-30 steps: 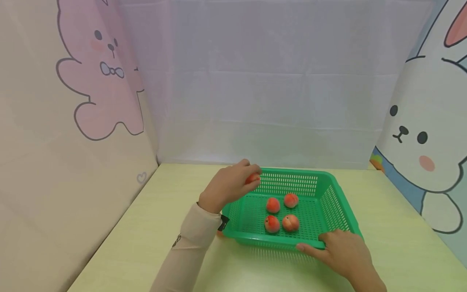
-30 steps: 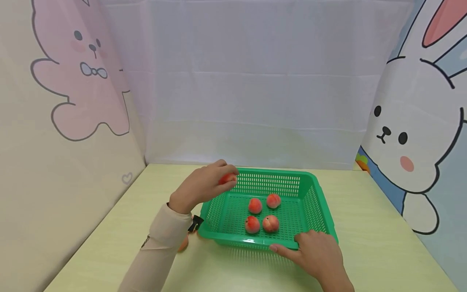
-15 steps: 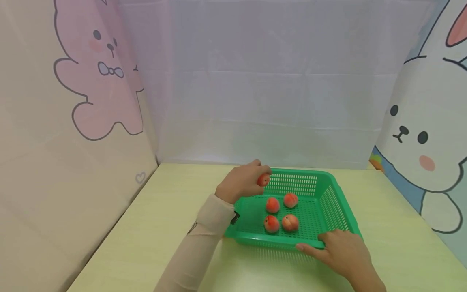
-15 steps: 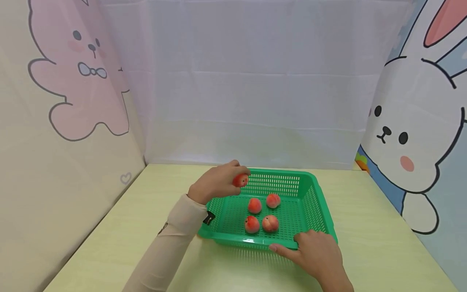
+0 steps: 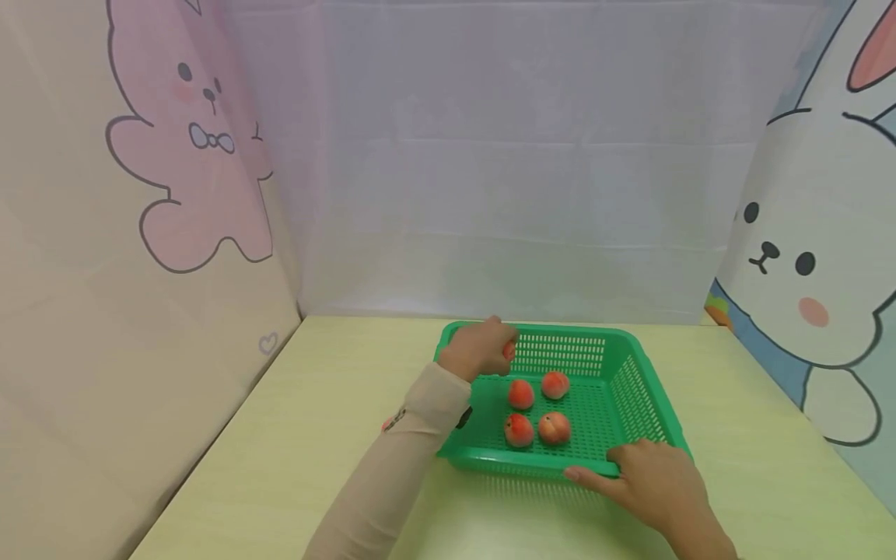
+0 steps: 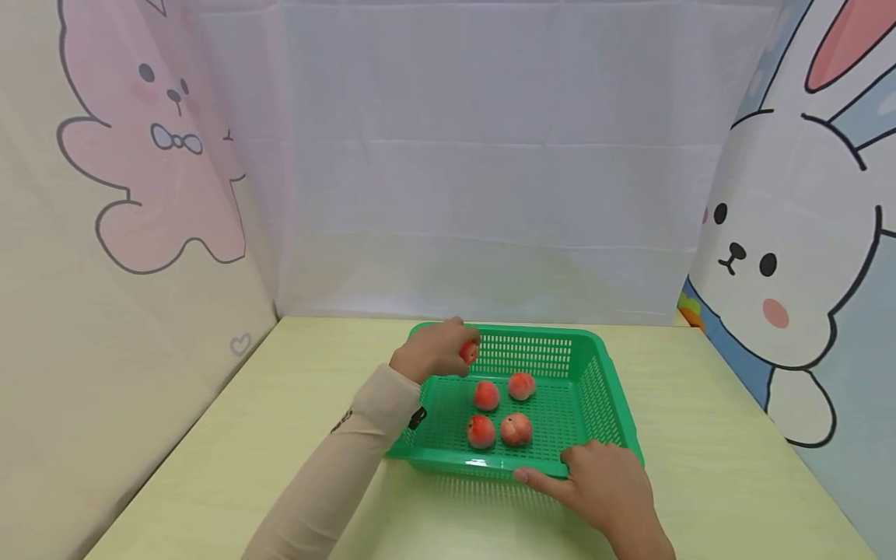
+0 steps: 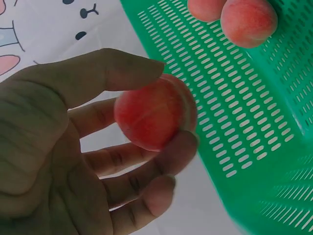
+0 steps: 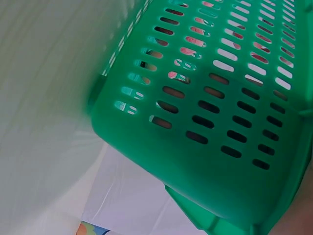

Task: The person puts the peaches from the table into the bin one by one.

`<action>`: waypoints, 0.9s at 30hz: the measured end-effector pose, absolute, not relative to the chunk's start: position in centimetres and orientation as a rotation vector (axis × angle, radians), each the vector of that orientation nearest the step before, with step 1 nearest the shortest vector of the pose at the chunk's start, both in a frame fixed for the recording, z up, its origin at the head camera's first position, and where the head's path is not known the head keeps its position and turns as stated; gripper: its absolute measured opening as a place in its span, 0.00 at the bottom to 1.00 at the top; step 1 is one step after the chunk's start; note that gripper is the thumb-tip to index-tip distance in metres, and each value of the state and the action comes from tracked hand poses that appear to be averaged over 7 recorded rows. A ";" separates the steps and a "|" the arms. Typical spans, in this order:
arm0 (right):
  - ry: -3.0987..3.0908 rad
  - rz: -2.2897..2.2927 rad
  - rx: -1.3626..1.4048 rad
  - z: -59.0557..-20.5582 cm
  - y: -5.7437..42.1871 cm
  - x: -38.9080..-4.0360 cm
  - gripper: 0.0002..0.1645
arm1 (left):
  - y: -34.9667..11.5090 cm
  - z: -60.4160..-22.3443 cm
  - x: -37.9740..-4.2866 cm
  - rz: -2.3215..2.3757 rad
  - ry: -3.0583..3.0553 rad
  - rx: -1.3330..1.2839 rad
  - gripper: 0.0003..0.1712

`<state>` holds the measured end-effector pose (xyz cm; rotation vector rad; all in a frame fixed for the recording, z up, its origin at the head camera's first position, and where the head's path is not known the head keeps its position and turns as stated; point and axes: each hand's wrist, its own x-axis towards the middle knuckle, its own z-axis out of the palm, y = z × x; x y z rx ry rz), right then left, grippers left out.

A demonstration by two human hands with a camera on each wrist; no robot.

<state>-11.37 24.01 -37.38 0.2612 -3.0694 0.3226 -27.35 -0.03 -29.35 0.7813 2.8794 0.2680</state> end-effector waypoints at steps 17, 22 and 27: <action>-3.078 0.326 0.244 -37.6 23.9 -11.5 0.43 | 2.0 -31.5 -27.7 -0.034 2.846 0.671 0.20; -3.078 0.330 0.246 -37.5 23.9 -11.4 0.42 | 2.2 -32.3 -27.4 -0.080 2.864 0.668 0.24; -3.067 0.334 0.251 -37.4 23.8 -11.3 0.42 | 2.1 -33.1 -27.3 -0.123 2.848 0.644 0.22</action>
